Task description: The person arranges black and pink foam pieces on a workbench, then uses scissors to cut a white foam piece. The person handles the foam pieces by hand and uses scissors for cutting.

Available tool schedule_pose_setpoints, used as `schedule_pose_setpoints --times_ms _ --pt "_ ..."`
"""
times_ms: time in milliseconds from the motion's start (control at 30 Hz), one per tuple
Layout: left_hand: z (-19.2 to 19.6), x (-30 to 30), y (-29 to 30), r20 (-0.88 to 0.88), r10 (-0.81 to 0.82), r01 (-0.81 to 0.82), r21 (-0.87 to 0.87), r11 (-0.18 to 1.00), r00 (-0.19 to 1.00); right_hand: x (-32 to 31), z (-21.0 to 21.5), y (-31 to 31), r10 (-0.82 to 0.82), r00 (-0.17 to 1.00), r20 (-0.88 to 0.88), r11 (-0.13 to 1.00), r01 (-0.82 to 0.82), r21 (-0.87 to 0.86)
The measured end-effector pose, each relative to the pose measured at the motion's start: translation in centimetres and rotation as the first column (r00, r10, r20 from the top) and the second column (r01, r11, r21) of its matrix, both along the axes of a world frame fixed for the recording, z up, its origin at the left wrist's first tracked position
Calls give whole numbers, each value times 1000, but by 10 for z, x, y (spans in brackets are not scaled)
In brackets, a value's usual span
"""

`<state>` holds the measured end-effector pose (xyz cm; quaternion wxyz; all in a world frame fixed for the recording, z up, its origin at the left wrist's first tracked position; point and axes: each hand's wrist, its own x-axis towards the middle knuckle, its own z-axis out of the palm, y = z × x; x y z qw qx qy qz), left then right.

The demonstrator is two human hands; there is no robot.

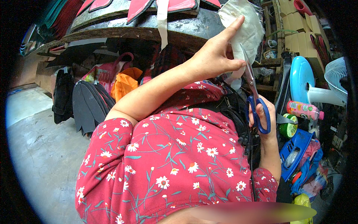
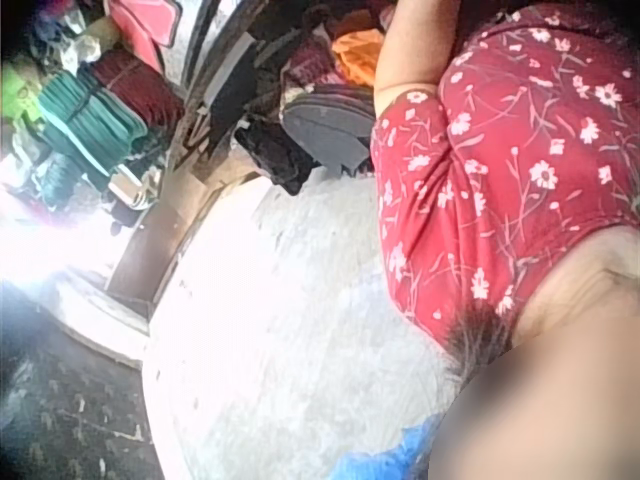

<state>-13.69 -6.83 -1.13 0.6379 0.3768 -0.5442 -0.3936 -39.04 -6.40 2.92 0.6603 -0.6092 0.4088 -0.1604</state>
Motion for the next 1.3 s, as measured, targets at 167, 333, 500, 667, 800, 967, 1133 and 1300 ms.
schedule_pose_setpoints --times_ms 167,333,500,667,800,967,1133,1300 --pt "0 11 2 100 132 -144 132 981 986 -3 0 -6 40 999 -24 999 -41 -32" --pt "-9 1 -5 35 122 -120 -49 992 992 4 -5 -11 76 997 1 995 -76 -60" --pt "-12 3 -2 -37 10 -8 39 999 999 3 -4 -13 77 997 16 997 -77 6" --pt "-14 8 -7 50 106 -109 57 992 993 1 -6 -10 52 996 -73 997 -56 -52" --pt "-15 10 -8 -37 103 -102 38 994 994 1 -3 -14 91 995 -30 994 -92 -53" --pt "-13 -3 -6 -12 69 -70 -41 997 998 10 -6 -14 70 997 43 997 -68 -42" --pt "-12 2 -4 96 88 -85 -33 996 991 8 -1 -11 58 995 -82 998 -61 -28" --pt "-8 3 0 -211 85 -60 123 991 974 2 -5 -14 37 998 -56 997 -41 -64"
